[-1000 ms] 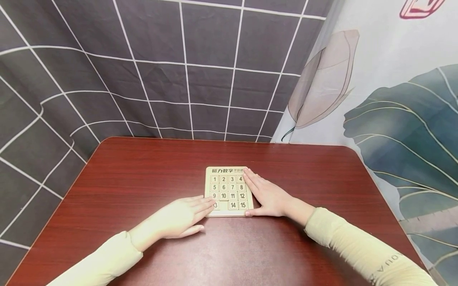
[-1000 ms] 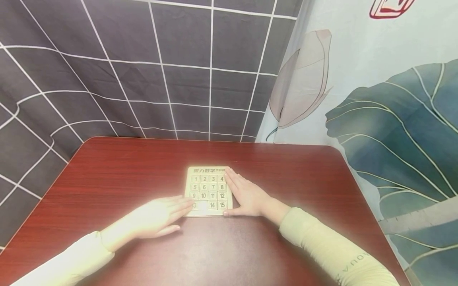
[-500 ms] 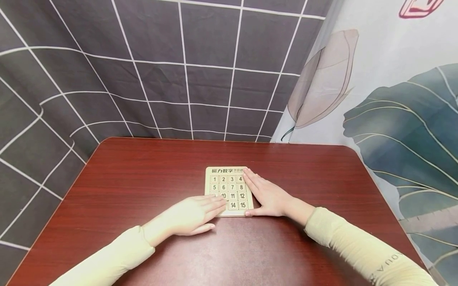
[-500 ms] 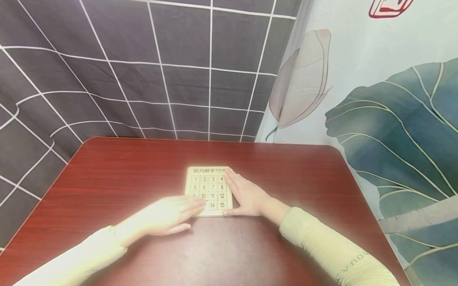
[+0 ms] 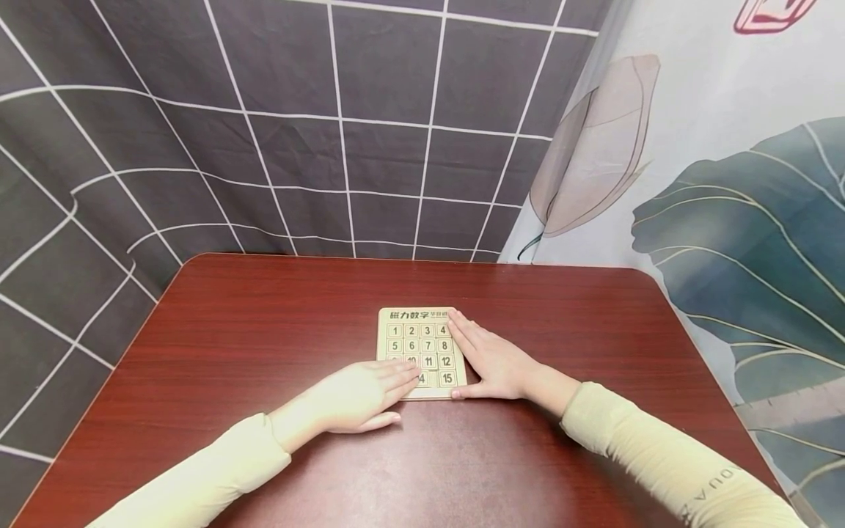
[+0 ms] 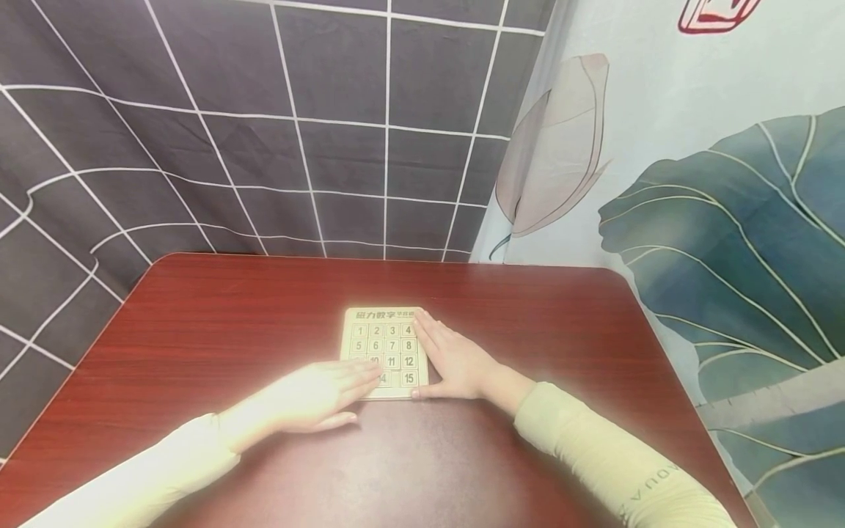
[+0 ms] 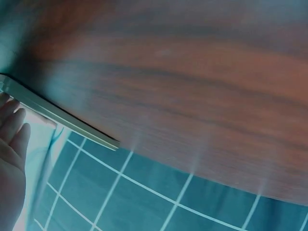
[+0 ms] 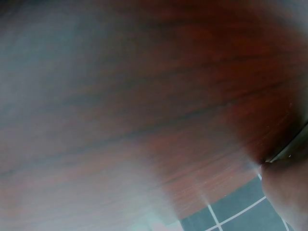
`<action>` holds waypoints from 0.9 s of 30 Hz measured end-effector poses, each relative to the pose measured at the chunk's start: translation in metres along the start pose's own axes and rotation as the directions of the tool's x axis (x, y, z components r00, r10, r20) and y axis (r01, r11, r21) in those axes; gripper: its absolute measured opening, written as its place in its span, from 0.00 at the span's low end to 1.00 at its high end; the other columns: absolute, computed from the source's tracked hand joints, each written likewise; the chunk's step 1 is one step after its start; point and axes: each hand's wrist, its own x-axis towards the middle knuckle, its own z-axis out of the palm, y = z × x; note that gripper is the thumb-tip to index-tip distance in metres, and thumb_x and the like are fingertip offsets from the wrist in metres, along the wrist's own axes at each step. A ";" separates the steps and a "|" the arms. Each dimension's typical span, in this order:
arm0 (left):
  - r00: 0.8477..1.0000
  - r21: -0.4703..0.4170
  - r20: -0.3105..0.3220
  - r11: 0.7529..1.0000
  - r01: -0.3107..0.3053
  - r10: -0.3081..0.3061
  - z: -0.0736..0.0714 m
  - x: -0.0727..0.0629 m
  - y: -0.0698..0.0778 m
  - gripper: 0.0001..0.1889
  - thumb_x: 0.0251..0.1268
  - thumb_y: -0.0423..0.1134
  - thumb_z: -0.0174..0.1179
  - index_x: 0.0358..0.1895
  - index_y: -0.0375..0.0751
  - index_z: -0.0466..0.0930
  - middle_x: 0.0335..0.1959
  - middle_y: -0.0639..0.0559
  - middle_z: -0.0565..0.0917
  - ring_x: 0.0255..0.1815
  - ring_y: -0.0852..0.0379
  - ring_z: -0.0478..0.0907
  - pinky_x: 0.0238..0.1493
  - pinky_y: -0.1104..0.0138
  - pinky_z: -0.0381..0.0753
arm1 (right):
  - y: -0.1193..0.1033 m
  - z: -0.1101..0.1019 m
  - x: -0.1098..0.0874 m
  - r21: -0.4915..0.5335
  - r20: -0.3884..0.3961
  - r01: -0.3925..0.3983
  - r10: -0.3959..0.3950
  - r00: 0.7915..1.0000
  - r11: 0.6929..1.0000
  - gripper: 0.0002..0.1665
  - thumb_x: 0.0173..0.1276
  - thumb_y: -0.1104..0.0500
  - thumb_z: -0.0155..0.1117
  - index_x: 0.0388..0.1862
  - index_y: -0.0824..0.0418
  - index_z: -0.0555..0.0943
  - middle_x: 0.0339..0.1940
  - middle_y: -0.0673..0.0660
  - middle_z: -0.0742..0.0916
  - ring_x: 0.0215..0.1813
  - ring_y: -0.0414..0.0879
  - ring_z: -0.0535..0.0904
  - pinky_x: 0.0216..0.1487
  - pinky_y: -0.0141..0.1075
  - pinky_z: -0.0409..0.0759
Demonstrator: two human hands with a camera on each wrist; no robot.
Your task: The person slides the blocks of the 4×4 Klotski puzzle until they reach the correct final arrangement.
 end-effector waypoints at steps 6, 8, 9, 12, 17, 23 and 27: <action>1.000 -0.019 -0.018 1.000 0.014 -0.014 -0.003 -0.013 -0.001 0.31 0.76 0.56 0.61 0.69 0.36 0.80 0.72 0.43 0.82 0.73 0.50 0.80 0.76 0.60 0.79 | 0.000 -0.001 -0.001 -0.003 -0.008 0.005 -0.005 1.000 1.000 0.70 0.67 0.27 0.66 0.87 0.71 0.48 0.90 0.67 0.51 0.90 0.62 0.50 0.86 0.56 0.64; 1.000 -0.025 -0.028 1.000 0.011 -0.011 -0.005 -0.014 -0.002 0.31 0.76 0.55 0.62 0.69 0.35 0.81 0.71 0.43 0.82 0.73 0.50 0.81 0.75 0.60 0.79 | 0.000 -0.001 -0.001 -0.002 -0.012 0.009 -0.009 1.000 1.000 0.70 0.67 0.27 0.66 0.87 0.71 0.49 0.90 0.68 0.51 0.90 0.62 0.50 0.86 0.57 0.64; 0.999 -0.024 -0.031 1.000 0.008 -0.009 -0.006 -0.015 -0.002 0.31 0.75 0.55 0.62 0.69 0.35 0.81 0.71 0.43 0.82 0.73 0.50 0.81 0.75 0.60 0.79 | 0.000 -0.001 -0.001 -0.003 -0.013 0.012 -0.012 1.000 1.000 0.70 0.67 0.27 0.66 0.87 0.72 0.49 0.90 0.68 0.51 0.90 0.62 0.50 0.86 0.56 0.64; 0.999 -0.019 -0.035 1.000 0.000 -0.001 -0.007 -0.012 -0.002 0.31 0.75 0.55 0.62 0.69 0.35 0.81 0.71 0.43 0.83 0.73 0.50 0.80 0.75 0.60 0.79 | 0.001 0.000 0.000 -0.005 -0.005 0.009 -0.009 1.000 1.000 0.71 0.67 0.27 0.66 0.87 0.72 0.47 0.90 0.67 0.50 0.90 0.62 0.48 0.87 0.56 0.62; 0.999 -0.025 -0.032 1.000 -0.013 0.012 -0.008 0.002 -0.002 0.31 0.76 0.55 0.61 0.71 0.36 0.78 0.72 0.43 0.81 0.74 0.50 0.79 0.76 0.59 0.78 | 0.002 0.001 0.000 0.006 0.003 -0.003 0.003 1.000 1.000 0.71 0.67 0.27 0.66 0.87 0.71 0.46 0.91 0.66 0.48 0.91 0.61 0.47 0.87 0.55 0.60; 0.999 -0.037 -0.005 0.999 -0.034 0.034 -0.005 0.022 0.005 0.32 0.78 0.57 0.58 0.73 0.36 0.76 0.74 0.43 0.80 0.75 0.50 0.78 0.77 0.59 0.77 | 0.003 0.000 -0.001 -0.004 -0.008 0.012 -0.012 1.000 1.000 0.71 0.69 0.25 0.63 0.87 0.71 0.47 0.90 0.67 0.49 0.90 0.62 0.48 0.87 0.55 0.62; 0.999 -0.014 0.028 0.999 -0.035 0.036 -0.003 0.031 0.009 0.33 0.80 0.59 0.55 0.74 0.38 0.76 0.75 0.45 0.79 0.76 0.51 0.77 0.78 0.61 0.76 | 0.003 0.001 -0.001 -0.002 0.001 0.012 -0.012 1.000 1.000 0.71 0.69 0.24 0.61 0.87 0.71 0.47 0.90 0.67 0.48 0.91 0.61 0.47 0.88 0.55 0.61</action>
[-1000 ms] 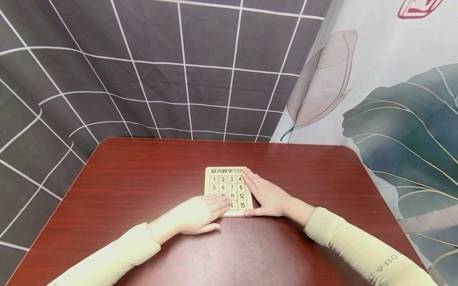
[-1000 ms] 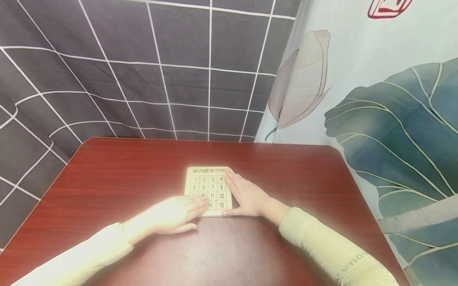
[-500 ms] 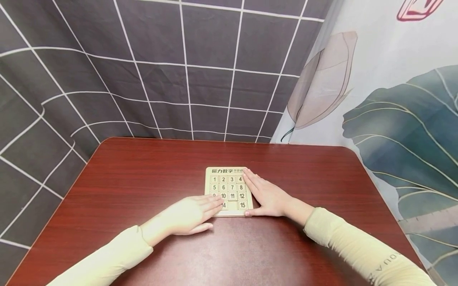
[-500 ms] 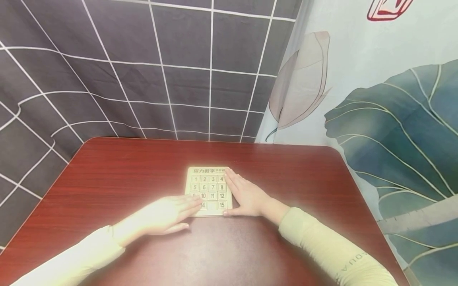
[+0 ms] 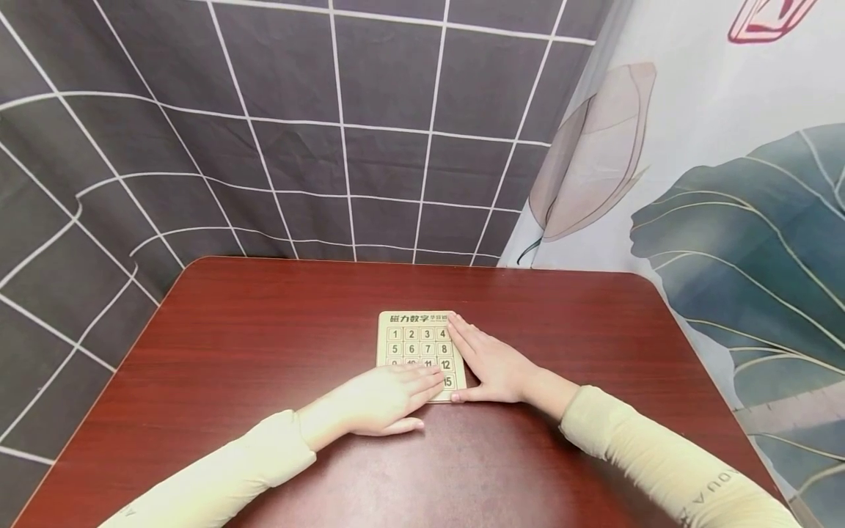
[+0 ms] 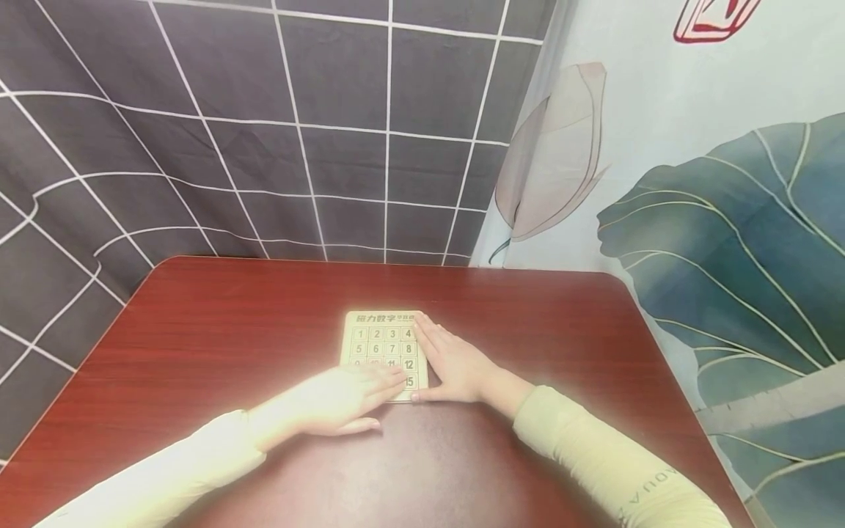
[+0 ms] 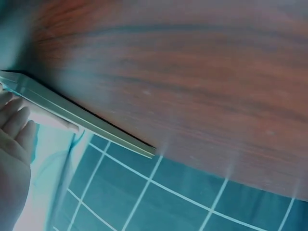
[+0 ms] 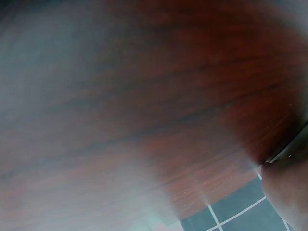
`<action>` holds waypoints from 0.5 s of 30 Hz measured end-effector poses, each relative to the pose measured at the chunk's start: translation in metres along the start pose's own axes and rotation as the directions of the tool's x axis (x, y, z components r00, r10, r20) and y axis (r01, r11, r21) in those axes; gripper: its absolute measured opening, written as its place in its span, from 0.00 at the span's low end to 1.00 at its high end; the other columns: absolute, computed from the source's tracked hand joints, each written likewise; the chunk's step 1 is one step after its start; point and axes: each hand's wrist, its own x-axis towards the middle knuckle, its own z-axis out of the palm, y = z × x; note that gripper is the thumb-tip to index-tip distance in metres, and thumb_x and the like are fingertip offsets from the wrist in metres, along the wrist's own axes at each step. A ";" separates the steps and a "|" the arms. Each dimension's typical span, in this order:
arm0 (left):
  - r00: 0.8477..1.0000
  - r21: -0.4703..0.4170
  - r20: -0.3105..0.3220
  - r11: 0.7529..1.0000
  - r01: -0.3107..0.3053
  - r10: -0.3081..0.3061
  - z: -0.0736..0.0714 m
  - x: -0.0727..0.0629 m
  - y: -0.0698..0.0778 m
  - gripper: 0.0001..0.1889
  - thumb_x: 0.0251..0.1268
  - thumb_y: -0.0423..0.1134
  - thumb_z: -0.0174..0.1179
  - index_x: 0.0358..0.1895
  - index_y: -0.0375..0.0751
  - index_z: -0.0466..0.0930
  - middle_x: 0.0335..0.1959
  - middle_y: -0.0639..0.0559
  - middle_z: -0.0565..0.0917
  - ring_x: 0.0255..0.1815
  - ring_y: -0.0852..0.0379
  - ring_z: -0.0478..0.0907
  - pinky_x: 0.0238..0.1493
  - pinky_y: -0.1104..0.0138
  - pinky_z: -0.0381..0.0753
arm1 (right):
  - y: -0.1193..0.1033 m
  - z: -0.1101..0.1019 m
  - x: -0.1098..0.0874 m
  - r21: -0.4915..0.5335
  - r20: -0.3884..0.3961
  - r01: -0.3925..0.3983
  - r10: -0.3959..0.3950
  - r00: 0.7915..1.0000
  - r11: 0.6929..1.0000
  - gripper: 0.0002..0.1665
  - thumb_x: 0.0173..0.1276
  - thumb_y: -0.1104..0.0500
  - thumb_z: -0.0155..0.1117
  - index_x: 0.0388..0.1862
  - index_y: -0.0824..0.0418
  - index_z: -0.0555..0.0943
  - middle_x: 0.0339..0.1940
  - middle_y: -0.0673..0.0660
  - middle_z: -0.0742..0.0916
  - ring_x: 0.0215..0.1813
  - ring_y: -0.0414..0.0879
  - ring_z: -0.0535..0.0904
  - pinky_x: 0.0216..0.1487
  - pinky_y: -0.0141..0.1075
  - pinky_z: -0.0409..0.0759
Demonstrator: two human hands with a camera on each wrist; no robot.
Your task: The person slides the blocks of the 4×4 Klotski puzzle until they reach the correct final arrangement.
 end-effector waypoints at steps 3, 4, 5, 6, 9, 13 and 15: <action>1.000 0.013 0.018 1.000 0.007 -0.007 0.002 0.001 0.001 0.33 0.80 0.60 0.54 0.75 0.39 0.76 0.76 0.46 0.78 0.76 0.52 0.77 0.78 0.61 0.76 | 0.000 0.001 0.001 0.000 -0.004 0.002 -0.002 1.000 1.000 0.71 0.69 0.24 0.62 0.87 0.71 0.47 0.90 0.66 0.48 0.91 0.61 0.47 0.88 0.54 0.60; 1.000 0.013 0.020 1.000 0.009 -0.009 0.002 0.000 0.001 0.33 0.80 0.60 0.54 0.75 0.39 0.76 0.76 0.46 0.78 0.76 0.52 0.77 0.78 0.61 0.76 | 0.000 0.001 0.001 -0.004 -0.007 0.003 -0.003 1.000 1.000 0.71 0.69 0.23 0.61 0.87 0.71 0.47 0.90 0.67 0.48 0.91 0.61 0.47 0.88 0.54 0.60; 1.000 0.012 0.021 1.000 0.010 -0.011 0.003 0.000 0.001 0.33 0.80 0.60 0.54 0.75 0.39 0.76 0.76 0.46 0.78 0.76 0.52 0.77 0.79 0.61 0.76 | -0.001 0.001 0.001 -0.005 -0.008 0.004 -0.004 1.000 1.000 0.71 0.69 0.24 0.61 0.87 0.71 0.47 0.90 0.67 0.49 0.91 0.61 0.47 0.88 0.54 0.60; 1.000 0.007 0.023 1.000 0.012 -0.013 0.003 -0.001 0.001 0.33 0.80 0.60 0.54 0.75 0.39 0.76 0.76 0.46 0.78 0.76 0.52 0.77 0.79 0.61 0.76 | -0.001 0.001 0.001 -0.005 -0.012 0.007 -0.007 1.000 1.000 0.71 0.69 0.24 0.62 0.87 0.71 0.47 0.90 0.67 0.49 0.90 0.61 0.48 0.88 0.54 0.61; 1.000 0.000 0.020 1.000 0.018 -0.018 0.004 -0.006 0.000 0.33 0.80 0.60 0.54 0.74 0.38 0.76 0.76 0.45 0.78 0.77 0.51 0.77 0.79 0.61 0.75 | -0.002 0.000 0.000 -0.005 -0.009 0.004 -0.004 1.000 1.000 0.71 0.69 0.25 0.63 0.87 0.71 0.47 0.90 0.67 0.49 0.90 0.61 0.48 0.88 0.54 0.60; 1.000 0.000 0.005 1.000 0.023 -0.023 0.004 -0.014 -0.002 0.33 0.80 0.59 0.55 0.73 0.38 0.77 0.75 0.44 0.79 0.76 0.51 0.77 0.79 0.61 0.75 | -0.002 0.000 0.000 0.003 -0.006 -0.007 0.007 1.000 1.000 0.71 0.68 0.27 0.66 0.87 0.71 0.46 0.90 0.66 0.48 0.91 0.60 0.47 0.88 0.54 0.60; 1.000 0.002 -0.004 1.000 0.025 -0.025 0.003 -0.018 -0.003 0.32 0.79 0.59 0.56 0.72 0.37 0.78 0.74 0.44 0.80 0.76 0.51 0.78 0.78 0.61 0.76 | -0.002 0.001 0.000 0.001 -0.008 -0.007 0.007 1.000 1.000 0.71 0.68 0.27 0.66 0.87 0.71 0.46 0.90 0.66 0.49 0.91 0.60 0.47 0.88 0.54 0.60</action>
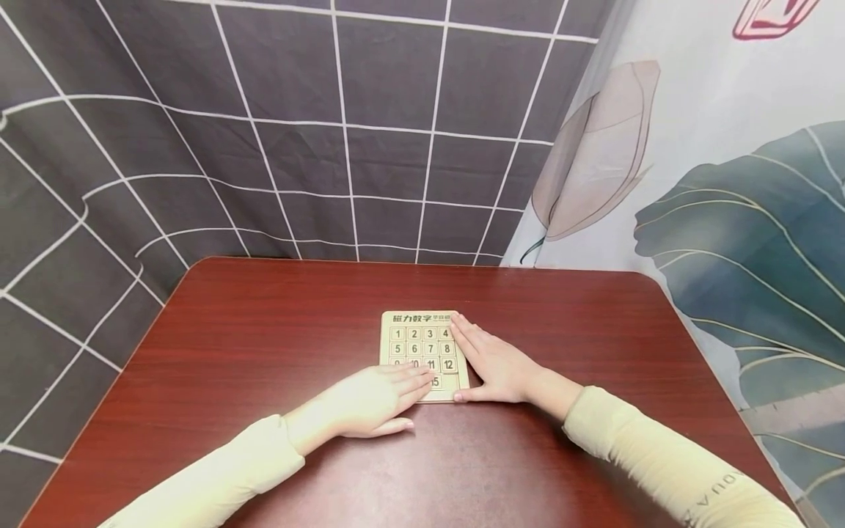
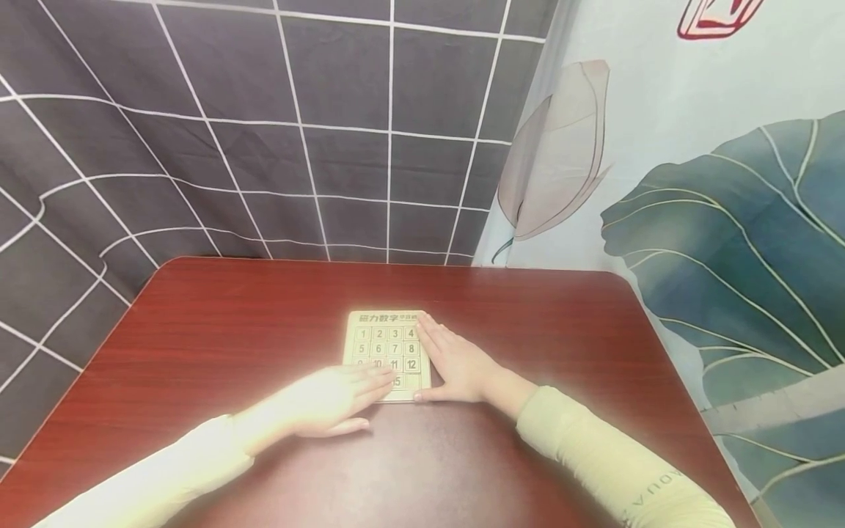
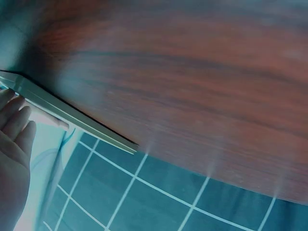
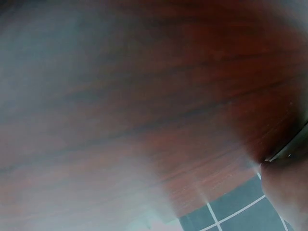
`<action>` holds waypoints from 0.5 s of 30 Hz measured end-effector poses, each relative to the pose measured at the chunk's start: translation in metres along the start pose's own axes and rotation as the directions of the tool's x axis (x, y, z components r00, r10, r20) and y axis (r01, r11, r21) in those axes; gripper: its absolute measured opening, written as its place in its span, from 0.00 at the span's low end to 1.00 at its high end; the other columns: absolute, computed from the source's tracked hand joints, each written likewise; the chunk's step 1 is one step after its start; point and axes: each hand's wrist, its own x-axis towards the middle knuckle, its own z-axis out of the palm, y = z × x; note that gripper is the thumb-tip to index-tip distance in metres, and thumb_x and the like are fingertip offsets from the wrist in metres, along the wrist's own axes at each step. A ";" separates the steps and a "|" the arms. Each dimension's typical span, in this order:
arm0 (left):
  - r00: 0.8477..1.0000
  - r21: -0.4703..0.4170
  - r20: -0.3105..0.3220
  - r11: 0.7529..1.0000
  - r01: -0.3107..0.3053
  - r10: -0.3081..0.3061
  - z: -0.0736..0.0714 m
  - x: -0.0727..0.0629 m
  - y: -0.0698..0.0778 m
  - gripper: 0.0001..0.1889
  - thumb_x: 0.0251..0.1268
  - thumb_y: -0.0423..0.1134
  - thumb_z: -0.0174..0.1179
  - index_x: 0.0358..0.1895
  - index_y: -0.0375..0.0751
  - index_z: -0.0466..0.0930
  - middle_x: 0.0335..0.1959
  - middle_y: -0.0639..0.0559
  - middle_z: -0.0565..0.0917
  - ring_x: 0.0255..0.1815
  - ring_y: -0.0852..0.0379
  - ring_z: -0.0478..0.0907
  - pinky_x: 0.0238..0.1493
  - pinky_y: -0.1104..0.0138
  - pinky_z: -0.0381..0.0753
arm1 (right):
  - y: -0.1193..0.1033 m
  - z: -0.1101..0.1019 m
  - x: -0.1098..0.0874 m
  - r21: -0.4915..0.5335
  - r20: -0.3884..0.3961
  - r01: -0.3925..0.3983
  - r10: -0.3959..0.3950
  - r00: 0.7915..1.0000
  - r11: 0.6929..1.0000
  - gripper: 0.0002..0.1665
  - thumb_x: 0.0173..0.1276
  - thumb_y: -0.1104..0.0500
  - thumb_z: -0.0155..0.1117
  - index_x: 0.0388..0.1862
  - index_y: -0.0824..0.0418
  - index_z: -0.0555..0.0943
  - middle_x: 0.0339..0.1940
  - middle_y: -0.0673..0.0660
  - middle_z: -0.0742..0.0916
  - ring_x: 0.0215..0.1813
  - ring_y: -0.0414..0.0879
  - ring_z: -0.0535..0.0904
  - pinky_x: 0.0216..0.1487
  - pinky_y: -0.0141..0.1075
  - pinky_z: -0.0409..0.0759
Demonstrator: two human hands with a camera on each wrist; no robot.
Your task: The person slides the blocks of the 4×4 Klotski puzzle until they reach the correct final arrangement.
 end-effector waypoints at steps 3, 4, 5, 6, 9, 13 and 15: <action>1.000 0.005 -0.014 1.000 0.001 -0.001 -0.001 -0.005 -0.001 0.32 0.78 0.58 0.58 0.71 0.37 0.79 0.73 0.44 0.81 0.75 0.50 0.79 0.77 0.60 0.77 | 0.000 0.000 0.000 -0.005 0.002 0.001 -0.001 1.000 1.000 0.71 0.68 0.27 0.65 0.87 0.71 0.46 0.90 0.67 0.48 0.91 0.60 0.47 0.88 0.54 0.60; 1.000 0.007 -0.015 1.000 0.001 -0.001 -0.002 -0.006 -0.002 0.32 0.78 0.58 0.58 0.71 0.37 0.79 0.73 0.44 0.81 0.74 0.50 0.79 0.77 0.60 0.77 | 0.000 0.000 0.000 -0.007 0.003 0.001 -0.001 1.000 1.000 0.71 0.68 0.26 0.65 0.87 0.71 0.47 0.90 0.67 0.48 0.91 0.60 0.48 0.88 0.54 0.60; 1.000 0.004 -0.017 1.000 0.000 0.000 -0.002 -0.006 -0.002 0.31 0.78 0.58 0.58 0.71 0.38 0.79 0.73 0.44 0.81 0.74 0.50 0.79 0.77 0.60 0.77 | 0.000 0.000 0.000 -0.005 -0.001 0.004 -0.004 1.000 1.000 0.71 0.68 0.26 0.65 0.87 0.71 0.47 0.90 0.67 0.49 0.90 0.61 0.48 0.87 0.54 0.61; 1.000 0.004 -0.017 1.000 0.000 0.000 -0.003 -0.007 -0.003 0.31 0.78 0.58 0.58 0.71 0.38 0.79 0.72 0.44 0.81 0.74 0.50 0.79 0.77 0.60 0.77 | -0.001 -0.001 0.000 -0.006 -0.003 0.005 -0.005 1.000 1.000 0.71 0.68 0.26 0.65 0.87 0.71 0.48 0.90 0.68 0.50 0.90 0.62 0.49 0.87 0.55 0.61; 1.000 0.001 -0.015 1.000 0.016 -0.016 -0.004 -0.010 -0.007 0.32 0.78 0.57 0.58 0.72 0.37 0.78 0.73 0.43 0.81 0.75 0.49 0.79 0.78 0.58 0.77 | -0.002 -0.003 0.000 -0.010 -0.012 0.013 -0.013 1.000 1.000 0.71 0.67 0.26 0.66 0.86 0.72 0.49 0.90 0.69 0.51 0.90 0.63 0.50 0.87 0.55 0.62; 0.994 0.004 -0.034 0.995 0.104 -0.104 -0.008 -0.021 -0.020 0.32 0.76 0.56 0.61 0.73 0.37 0.78 0.74 0.43 0.80 0.76 0.47 0.77 0.80 0.53 0.74 | -0.003 -0.006 0.001 -0.006 -0.011 0.018 -0.018 1.000 1.000 0.69 0.68 0.28 0.66 0.86 0.73 0.50 0.90 0.69 0.52 0.90 0.62 0.50 0.88 0.55 0.60; 0.984 0.018 -0.037 0.984 0.177 -0.176 -0.010 -0.030 -0.027 0.34 0.74 0.57 0.62 0.73 0.37 0.77 0.75 0.42 0.78 0.77 0.45 0.76 0.82 0.51 0.71 | -0.004 -0.006 -0.001 0.001 -0.005 0.009 -0.009 1.000 1.000 0.69 0.69 0.28 0.66 0.87 0.72 0.49 0.90 0.68 0.51 0.90 0.62 0.48 0.89 0.55 0.58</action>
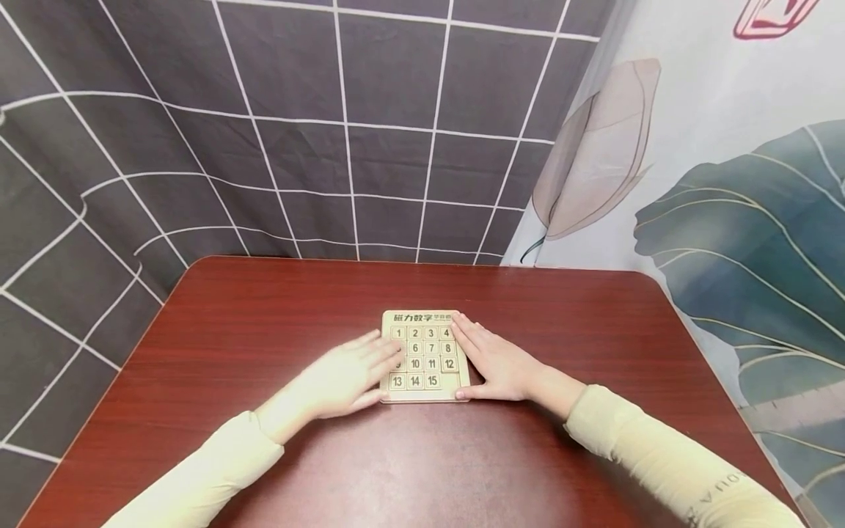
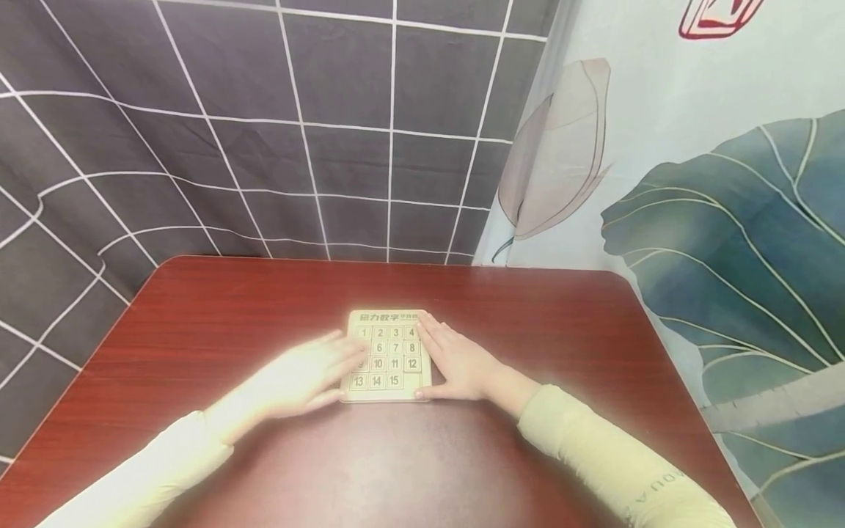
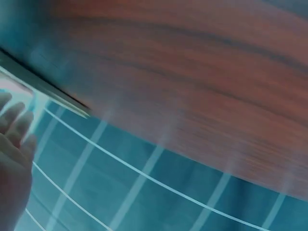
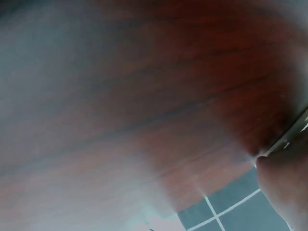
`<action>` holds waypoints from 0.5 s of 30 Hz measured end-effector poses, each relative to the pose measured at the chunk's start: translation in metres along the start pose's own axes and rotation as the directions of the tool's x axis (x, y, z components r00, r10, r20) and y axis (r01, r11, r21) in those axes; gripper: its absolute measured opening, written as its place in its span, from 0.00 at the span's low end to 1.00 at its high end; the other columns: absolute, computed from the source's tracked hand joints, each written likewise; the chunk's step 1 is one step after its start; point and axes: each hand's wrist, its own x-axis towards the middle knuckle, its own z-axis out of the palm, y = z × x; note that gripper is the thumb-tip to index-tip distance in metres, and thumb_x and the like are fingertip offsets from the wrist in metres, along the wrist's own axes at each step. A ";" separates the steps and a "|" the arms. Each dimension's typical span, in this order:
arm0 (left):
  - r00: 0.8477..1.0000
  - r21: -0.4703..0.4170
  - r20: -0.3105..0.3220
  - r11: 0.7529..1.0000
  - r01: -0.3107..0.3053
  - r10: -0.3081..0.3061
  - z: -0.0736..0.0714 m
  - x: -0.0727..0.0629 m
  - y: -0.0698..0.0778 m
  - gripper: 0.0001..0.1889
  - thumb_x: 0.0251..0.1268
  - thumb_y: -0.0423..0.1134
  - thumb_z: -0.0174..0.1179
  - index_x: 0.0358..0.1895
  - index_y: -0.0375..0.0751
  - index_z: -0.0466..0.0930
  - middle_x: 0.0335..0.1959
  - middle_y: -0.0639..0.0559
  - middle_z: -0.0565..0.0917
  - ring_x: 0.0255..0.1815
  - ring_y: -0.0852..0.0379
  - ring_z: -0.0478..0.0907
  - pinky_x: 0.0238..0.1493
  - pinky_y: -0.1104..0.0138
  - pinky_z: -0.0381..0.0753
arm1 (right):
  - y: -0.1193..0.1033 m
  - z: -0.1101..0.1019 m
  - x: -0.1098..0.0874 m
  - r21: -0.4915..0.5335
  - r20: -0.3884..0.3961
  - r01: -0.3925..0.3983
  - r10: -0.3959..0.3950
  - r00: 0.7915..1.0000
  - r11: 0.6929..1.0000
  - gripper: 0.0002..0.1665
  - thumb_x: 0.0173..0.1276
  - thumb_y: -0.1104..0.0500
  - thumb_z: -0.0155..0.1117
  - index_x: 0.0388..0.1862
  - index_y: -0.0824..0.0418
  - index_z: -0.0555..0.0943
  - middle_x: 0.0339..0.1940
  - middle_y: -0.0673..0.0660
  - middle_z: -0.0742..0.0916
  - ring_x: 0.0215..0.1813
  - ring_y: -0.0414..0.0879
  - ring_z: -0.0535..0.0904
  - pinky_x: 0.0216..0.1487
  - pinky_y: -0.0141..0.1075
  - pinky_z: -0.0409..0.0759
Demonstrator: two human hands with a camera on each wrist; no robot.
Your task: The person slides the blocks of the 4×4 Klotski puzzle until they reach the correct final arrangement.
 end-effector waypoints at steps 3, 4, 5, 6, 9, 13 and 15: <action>0.991 0.017 0.006 0.991 0.132 -0.132 -0.001 -0.011 -0.012 0.37 0.73 0.58 0.63 0.76 0.37 0.74 0.78 0.39 0.75 0.80 0.41 0.72 0.84 0.47 0.67 | -0.001 -0.002 -0.007 0.006 -0.032 -0.024 0.024 0.999 1.000 0.66 0.69 0.30 0.67 0.87 0.69 0.51 0.90 0.69 0.51 0.90 0.62 0.48 0.89 0.56 0.56; 0.984 0.020 0.002 0.984 0.179 -0.179 0.000 -0.015 -0.016 0.38 0.73 0.59 0.63 0.77 0.38 0.73 0.78 0.39 0.74 0.80 0.39 0.71 0.84 0.45 0.65 | -0.001 -0.004 -0.010 0.002 -0.049 -0.036 0.036 0.998 0.999 0.66 0.69 0.30 0.67 0.87 0.69 0.51 0.90 0.69 0.52 0.91 0.62 0.47 0.89 0.57 0.55; 0.973 0.024 -0.001 0.973 0.229 -0.229 -0.001 -0.020 -0.019 0.39 0.72 0.60 0.63 0.78 0.40 0.72 0.79 0.38 0.72 0.81 0.37 0.69 0.85 0.44 0.63 | 0.000 -0.005 -0.014 -0.009 -0.072 -0.051 0.051 0.996 0.999 0.65 0.69 0.30 0.67 0.87 0.68 0.52 0.89 0.70 0.52 0.90 0.63 0.47 0.89 0.58 0.55; 0.960 0.017 -0.007 0.960 0.281 -0.281 -0.001 -0.025 -0.022 0.40 0.71 0.61 0.63 0.79 0.42 0.71 0.80 0.37 0.71 0.82 0.35 0.67 0.85 0.41 0.61 | 0.000 -0.007 -0.018 -0.022 -0.098 -0.068 0.066 0.993 0.997 0.65 0.68 0.31 0.68 0.87 0.68 0.54 0.89 0.70 0.53 0.90 0.64 0.48 0.88 0.61 0.55; 0.904 -0.003 -0.033 0.905 0.426 -0.426 -0.001 -0.039 -0.028 0.41 0.66 0.63 0.64 0.80 0.50 0.70 0.82 0.35 0.67 0.83 0.27 0.61 0.82 0.31 0.56 | 0.002 -0.015 -0.032 -0.077 -0.162 -0.159 0.145 0.976 0.984 0.65 0.67 0.30 0.69 0.87 0.66 0.55 0.89 0.71 0.54 0.89 0.67 0.49 0.86 0.68 0.54; 0.806 -0.020 -0.032 0.807 0.590 -0.591 -0.004 -0.051 -0.030 0.45 0.60 0.69 0.64 0.81 0.61 0.68 0.85 0.33 0.61 0.83 0.17 0.51 0.74 0.17 0.49 | 0.006 -0.025 -0.055 -0.122 -0.194 -0.355 0.328 0.924 0.927 0.67 0.64 0.26 0.69 0.88 0.60 0.54 0.89 0.70 0.52 0.89 0.70 0.47 0.77 0.83 0.51; 0.757 -0.025 -0.020 0.758 0.652 -0.653 -0.006 -0.055 -0.029 0.47 0.58 0.72 0.64 0.81 0.63 0.66 0.85 0.32 0.57 0.83 0.14 0.47 0.68 0.12 0.45 | 0.006 -0.028 -0.067 -0.113 -0.177 -0.468 0.445 0.878 0.877 0.68 0.63 0.25 0.69 0.89 0.58 0.53 0.89 0.70 0.50 0.88 0.72 0.46 0.71 0.89 0.49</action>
